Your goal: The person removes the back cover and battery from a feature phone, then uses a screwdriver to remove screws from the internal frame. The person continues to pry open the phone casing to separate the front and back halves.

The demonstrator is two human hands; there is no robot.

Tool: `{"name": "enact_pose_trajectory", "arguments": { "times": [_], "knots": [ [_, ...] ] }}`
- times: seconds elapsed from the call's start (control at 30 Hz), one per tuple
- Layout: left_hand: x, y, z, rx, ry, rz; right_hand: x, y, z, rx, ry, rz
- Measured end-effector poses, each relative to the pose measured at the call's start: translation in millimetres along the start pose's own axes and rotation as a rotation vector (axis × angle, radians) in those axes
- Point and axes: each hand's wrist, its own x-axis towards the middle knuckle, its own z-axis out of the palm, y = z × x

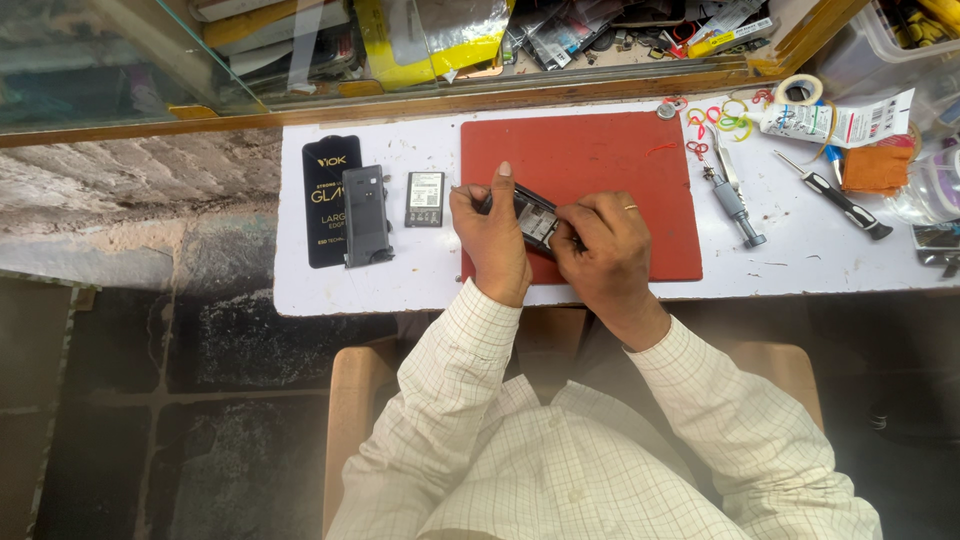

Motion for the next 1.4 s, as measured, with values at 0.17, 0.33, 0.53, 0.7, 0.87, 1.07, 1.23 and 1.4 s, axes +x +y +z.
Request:
{"name": "enact_pose_trajectory", "arguments": {
  "times": [0.17, 0.33, 0.53, 0.7, 0.87, 1.07, 1.23, 1.4],
  "knots": [
    [-1, -3, -2, 0.005, 0.002, 0.024, -3, 0, -1, -0.096, -0.055, -0.056],
    [-1, -3, -7, -0.096, -0.014, 0.018, 21, 22, -14, 0.101, -0.354, 0.153],
    [-4, -2, -7, -0.096, -0.030, 0.047, 48, 42, -24, 0.374, -0.690, 0.513],
    [-6, 1, -7, -0.086, -0.037, 0.033, 21, 20, -38, 0.188, -0.429, 0.255],
    [-7, 3, -6, -0.083, -0.034, 0.016, 1, 5, -47, -0.112, -0.267, -0.047],
    [-8, 7, -6, -0.111, -0.036, -0.010, -7, 2, -43, -0.210, -0.215, -0.136],
    [-8, 6, -6, -0.118, -0.041, -0.007, -8, 8, -42, -0.214, -0.272, -0.160],
    [-6, 3, -8, -0.075, -0.024, 0.015, 13, 37, -45, 0.045, -0.491, 0.085]
  ]
}}
